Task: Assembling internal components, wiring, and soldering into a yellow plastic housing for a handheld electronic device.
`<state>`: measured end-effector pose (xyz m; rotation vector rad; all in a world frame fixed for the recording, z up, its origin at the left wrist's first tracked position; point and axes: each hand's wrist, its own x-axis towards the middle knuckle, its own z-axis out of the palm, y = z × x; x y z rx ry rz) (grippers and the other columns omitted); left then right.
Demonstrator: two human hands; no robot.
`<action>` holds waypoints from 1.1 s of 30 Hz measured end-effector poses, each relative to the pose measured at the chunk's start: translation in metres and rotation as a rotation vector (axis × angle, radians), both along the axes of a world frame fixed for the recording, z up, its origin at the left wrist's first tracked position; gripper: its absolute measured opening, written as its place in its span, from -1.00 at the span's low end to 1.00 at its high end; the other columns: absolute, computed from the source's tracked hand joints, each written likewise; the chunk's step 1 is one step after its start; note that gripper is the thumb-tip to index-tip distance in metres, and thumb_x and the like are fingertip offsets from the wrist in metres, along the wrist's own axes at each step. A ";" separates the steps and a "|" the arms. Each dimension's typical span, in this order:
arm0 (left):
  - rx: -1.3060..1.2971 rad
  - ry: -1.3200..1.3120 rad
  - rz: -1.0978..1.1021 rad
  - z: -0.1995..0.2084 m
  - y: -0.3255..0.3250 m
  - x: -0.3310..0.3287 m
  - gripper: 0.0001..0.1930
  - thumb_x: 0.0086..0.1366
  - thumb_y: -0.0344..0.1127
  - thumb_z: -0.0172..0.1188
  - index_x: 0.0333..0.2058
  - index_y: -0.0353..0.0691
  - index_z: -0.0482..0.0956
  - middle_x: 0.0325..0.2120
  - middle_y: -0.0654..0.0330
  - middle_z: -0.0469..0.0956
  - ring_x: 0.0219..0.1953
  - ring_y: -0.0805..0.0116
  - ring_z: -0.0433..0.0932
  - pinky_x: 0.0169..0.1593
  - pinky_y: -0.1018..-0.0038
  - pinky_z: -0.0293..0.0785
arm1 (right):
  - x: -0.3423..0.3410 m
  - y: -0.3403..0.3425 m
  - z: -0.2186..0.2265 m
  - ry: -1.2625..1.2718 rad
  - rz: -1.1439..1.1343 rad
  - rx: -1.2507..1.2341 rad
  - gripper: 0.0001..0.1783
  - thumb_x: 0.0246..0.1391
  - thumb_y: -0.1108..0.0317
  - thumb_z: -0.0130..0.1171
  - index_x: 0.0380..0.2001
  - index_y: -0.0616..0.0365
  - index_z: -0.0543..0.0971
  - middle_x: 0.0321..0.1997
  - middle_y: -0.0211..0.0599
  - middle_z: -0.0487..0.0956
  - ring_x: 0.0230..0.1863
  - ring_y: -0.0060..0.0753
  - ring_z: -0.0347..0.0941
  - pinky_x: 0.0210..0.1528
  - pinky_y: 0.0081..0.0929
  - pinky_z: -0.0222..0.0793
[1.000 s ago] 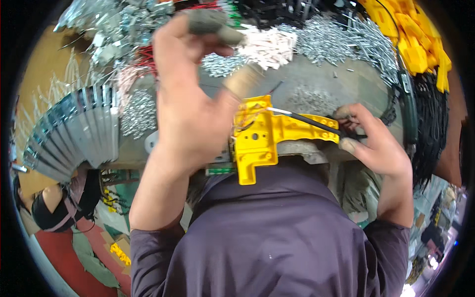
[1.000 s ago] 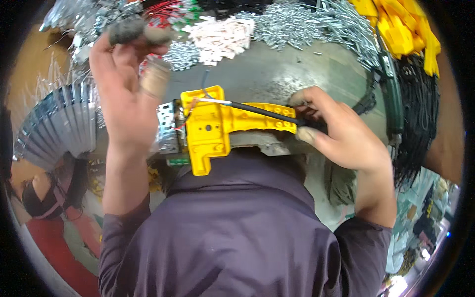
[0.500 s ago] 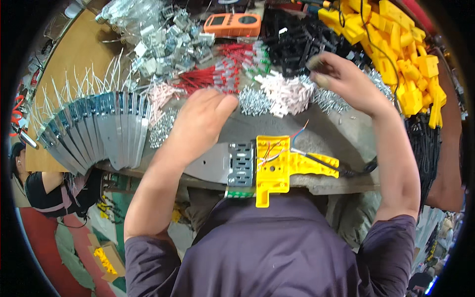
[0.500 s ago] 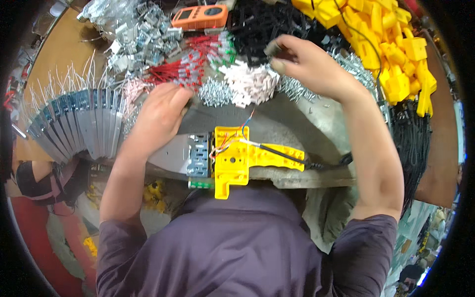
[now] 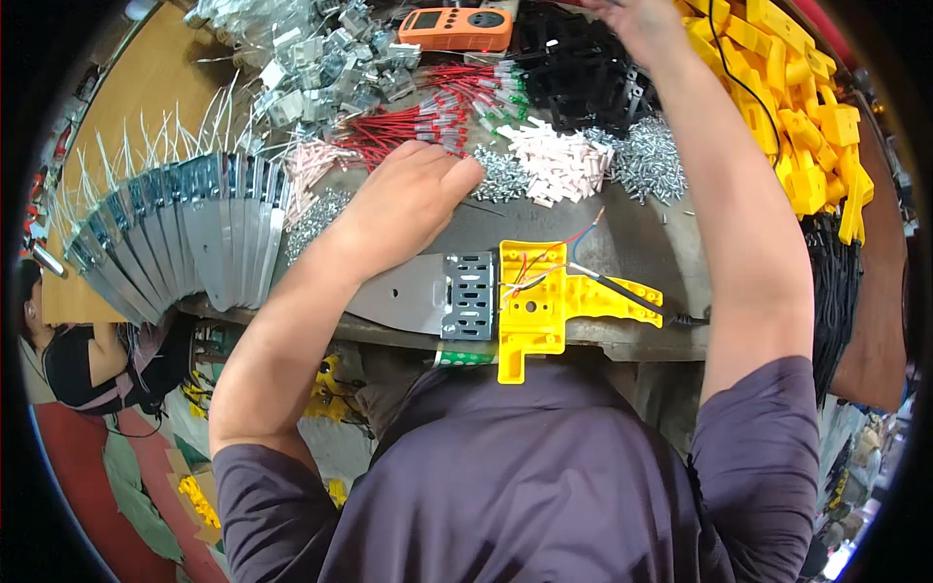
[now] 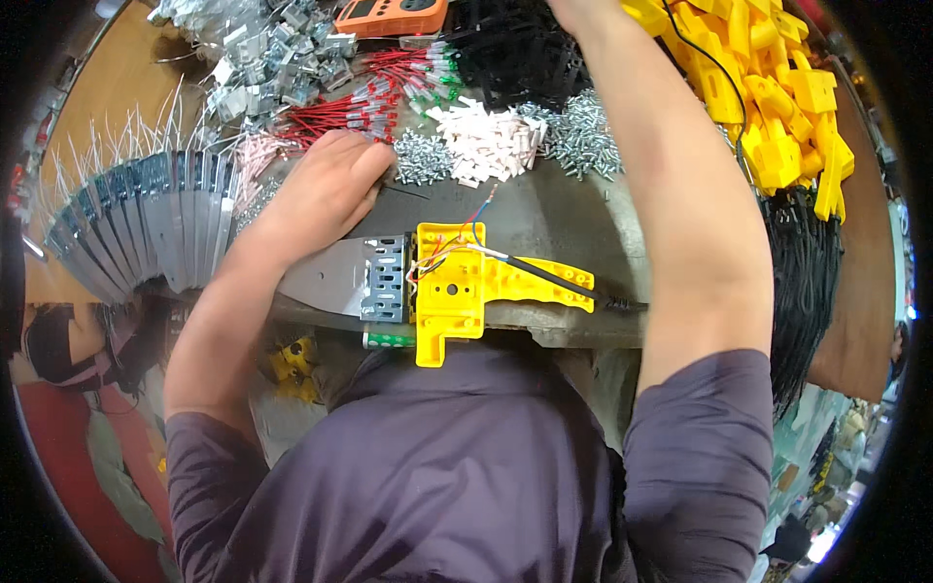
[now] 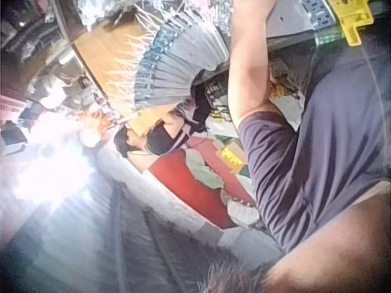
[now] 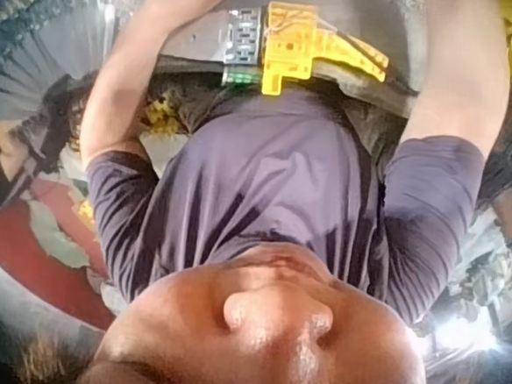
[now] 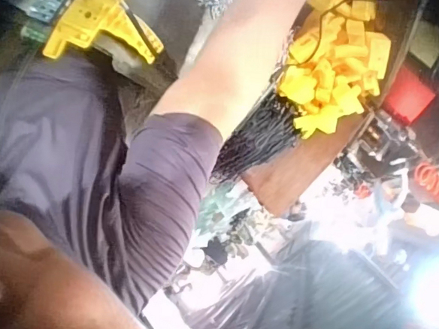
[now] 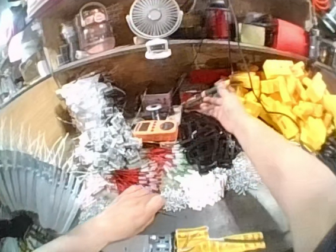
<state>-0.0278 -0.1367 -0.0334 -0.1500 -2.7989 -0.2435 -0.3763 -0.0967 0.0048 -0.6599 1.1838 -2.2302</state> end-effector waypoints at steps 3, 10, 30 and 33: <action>0.121 0.040 0.117 -0.002 -0.002 0.008 -0.66 0.05 -0.53 0.18 -0.17 -0.23 0.36 -0.35 0.05 0.48 -0.24 -0.02 0.46 -0.08 0.20 0.36 | 0.020 0.040 0.016 0.197 -0.009 -0.065 -0.65 0.33 -0.04 -0.12 -0.05 -0.04 0.35 -0.34 -0.25 0.61 -0.41 -0.38 0.55 -0.34 -0.44 0.51; 0.730 0.371 0.281 0.012 0.041 0.018 -0.52 0.00 -0.51 0.25 -0.06 -0.25 0.35 -0.36 0.20 0.50 -0.47 0.40 0.47 -0.35 0.54 0.40 | 0.102 0.198 0.044 0.743 -0.352 0.054 -0.82 0.26 0.39 0.00 -0.22 0.32 0.46 -0.59 -0.40 0.34 -0.55 -0.62 0.26 -0.50 -0.69 0.15; 0.439 0.557 0.141 0.008 0.073 0.001 -0.56 -0.19 -0.61 0.35 -0.27 -0.22 0.43 -0.52 0.22 0.45 -0.56 0.28 0.44 -0.41 0.39 0.38 | 0.156 0.275 0.025 0.614 -0.215 0.057 -0.56 0.13 -0.03 0.08 -0.15 0.10 0.35 -0.67 -0.45 0.26 -0.64 -0.58 0.15 -0.46 -0.57 0.13; 0.458 0.578 0.138 0.007 0.073 0.000 -0.55 -0.19 -0.61 0.35 -0.26 -0.22 0.43 -0.52 0.22 0.46 -0.55 0.28 0.44 -0.41 0.40 0.39 | 0.156 0.276 0.025 0.601 -0.183 0.027 -0.57 0.13 0.00 0.09 -0.14 0.10 0.35 -0.67 -0.45 0.27 -0.64 -0.59 0.15 -0.46 -0.58 0.12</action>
